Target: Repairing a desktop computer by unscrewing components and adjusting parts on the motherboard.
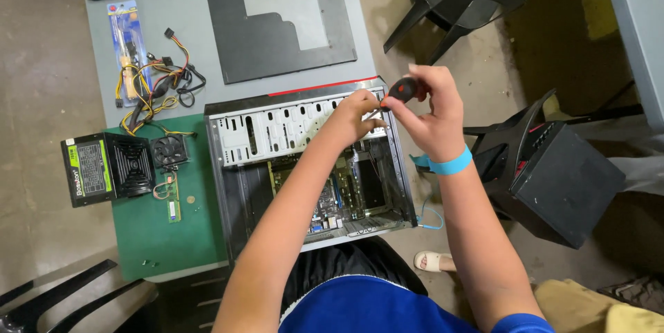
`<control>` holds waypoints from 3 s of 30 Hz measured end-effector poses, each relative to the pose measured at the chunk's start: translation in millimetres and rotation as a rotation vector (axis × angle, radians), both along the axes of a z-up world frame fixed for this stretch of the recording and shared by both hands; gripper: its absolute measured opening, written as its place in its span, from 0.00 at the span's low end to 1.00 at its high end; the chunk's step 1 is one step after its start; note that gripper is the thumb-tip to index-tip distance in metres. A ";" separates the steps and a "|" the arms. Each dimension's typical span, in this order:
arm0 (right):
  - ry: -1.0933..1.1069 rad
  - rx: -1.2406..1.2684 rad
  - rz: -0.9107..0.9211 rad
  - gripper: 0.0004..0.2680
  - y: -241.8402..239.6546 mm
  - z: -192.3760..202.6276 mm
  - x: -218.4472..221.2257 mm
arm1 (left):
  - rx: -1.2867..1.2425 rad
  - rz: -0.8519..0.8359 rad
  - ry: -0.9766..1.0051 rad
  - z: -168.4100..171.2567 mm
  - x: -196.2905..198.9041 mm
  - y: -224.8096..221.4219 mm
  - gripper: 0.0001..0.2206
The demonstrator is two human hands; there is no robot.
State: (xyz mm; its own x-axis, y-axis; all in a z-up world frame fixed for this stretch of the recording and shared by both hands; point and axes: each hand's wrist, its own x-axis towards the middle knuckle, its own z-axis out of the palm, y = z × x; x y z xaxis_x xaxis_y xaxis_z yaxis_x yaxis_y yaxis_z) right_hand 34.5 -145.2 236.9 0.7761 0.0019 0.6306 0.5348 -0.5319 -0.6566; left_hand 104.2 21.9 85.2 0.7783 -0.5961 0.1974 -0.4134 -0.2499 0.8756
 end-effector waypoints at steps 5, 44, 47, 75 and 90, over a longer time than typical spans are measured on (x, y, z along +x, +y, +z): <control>-0.026 -0.130 0.054 0.14 7.9 25.8 -4.5 | 0.038 0.079 0.061 -30.7 2.1 -11.7 0.08; -0.021 -0.156 0.007 0.14 9.1 37.3 -10.3 | -0.022 -0.016 0.202 10.0 -6.5 -0.3 0.04; 0.049 -0.088 0.093 0.18 7.9 36.0 -23.5 | 0.010 -0.012 0.192 26.3 -13.7 3.9 0.06; 0.253 0.566 0.239 0.27 -36.5 36.2 -107.4 | -0.208 0.080 0.156 118.0 -144.7 68.2 0.07; 1.616 -0.540 -0.058 0.17 -48.1 -91.8 -230.8 | -0.457 1.105 0.334 31.8 -225.2 326.2 0.13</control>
State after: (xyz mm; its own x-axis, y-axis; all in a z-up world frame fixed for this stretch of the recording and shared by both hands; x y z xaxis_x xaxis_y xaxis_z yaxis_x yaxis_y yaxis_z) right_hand -196.3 -193.3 145.2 0.5841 -0.1140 -0.8036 -0.4727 -0.8527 -0.2225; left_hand -121.1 348.1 117.0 0.8715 0.4821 -0.0903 0.0848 0.0332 0.9958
